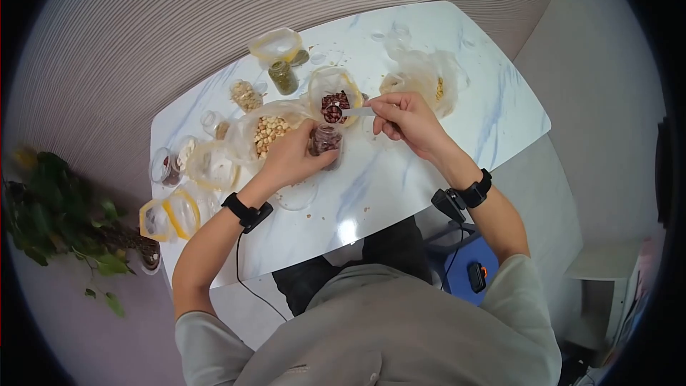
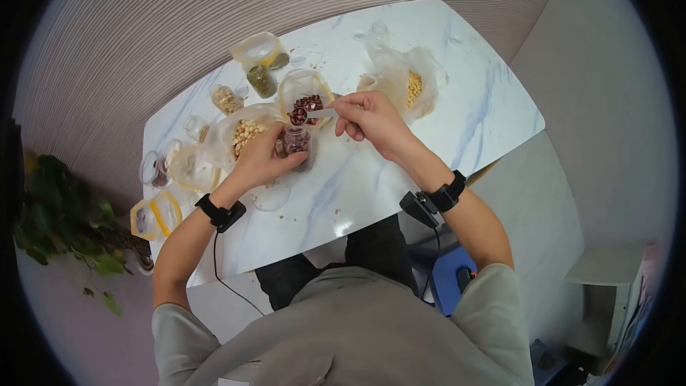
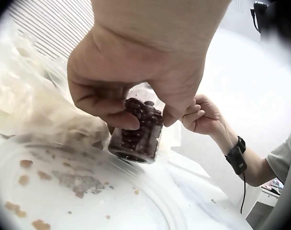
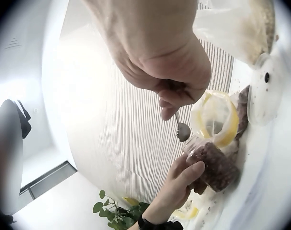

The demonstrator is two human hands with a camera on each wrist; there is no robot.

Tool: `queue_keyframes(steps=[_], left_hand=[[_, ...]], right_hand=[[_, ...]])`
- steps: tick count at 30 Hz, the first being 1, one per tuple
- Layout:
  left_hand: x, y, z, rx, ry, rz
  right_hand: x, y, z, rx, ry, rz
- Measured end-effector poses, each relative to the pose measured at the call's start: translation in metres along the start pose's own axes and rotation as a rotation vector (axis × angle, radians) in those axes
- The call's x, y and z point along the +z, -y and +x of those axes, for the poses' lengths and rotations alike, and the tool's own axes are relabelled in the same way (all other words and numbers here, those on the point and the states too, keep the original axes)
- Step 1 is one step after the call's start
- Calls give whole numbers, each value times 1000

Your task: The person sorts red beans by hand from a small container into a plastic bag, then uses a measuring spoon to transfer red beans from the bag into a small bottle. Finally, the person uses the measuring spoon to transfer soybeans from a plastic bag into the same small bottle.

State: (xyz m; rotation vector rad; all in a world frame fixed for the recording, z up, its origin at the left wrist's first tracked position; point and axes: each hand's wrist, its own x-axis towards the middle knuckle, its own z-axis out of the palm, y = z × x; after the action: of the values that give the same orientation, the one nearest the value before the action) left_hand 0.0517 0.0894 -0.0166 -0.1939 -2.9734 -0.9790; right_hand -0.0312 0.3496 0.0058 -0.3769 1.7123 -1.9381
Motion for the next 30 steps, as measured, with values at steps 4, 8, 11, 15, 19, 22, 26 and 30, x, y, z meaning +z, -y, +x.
queue_keyframes(steps=[4,8,11,15,19,22,26,30], left_hand=[[-1,3,3,-23,-12,53],[-1,3,5,-23,-14,72],[1,1,5,-24,-34,71],[-2,-5,4,-68,-14,46],[-1,1,1,-41,-4,34],[1,4,-1,-36,28,-6],[8,6,-6,-4,47,-161],[7,7,-8,9,54,-218]], right_hand=[[2,-1,-1,-37,-25,-102],[17,3,-6,-241,-40,-492],[23,-5,-8,-767,11,-1045],[35,-7,-26,-1026,62,-1423],[31,-10,-27,-1026,-89,-1296],[26,-3,-15,-944,-152,-1163],[10,-18,19,-736,-128,-1167],[12,-36,47,-650,-122,-1237]])
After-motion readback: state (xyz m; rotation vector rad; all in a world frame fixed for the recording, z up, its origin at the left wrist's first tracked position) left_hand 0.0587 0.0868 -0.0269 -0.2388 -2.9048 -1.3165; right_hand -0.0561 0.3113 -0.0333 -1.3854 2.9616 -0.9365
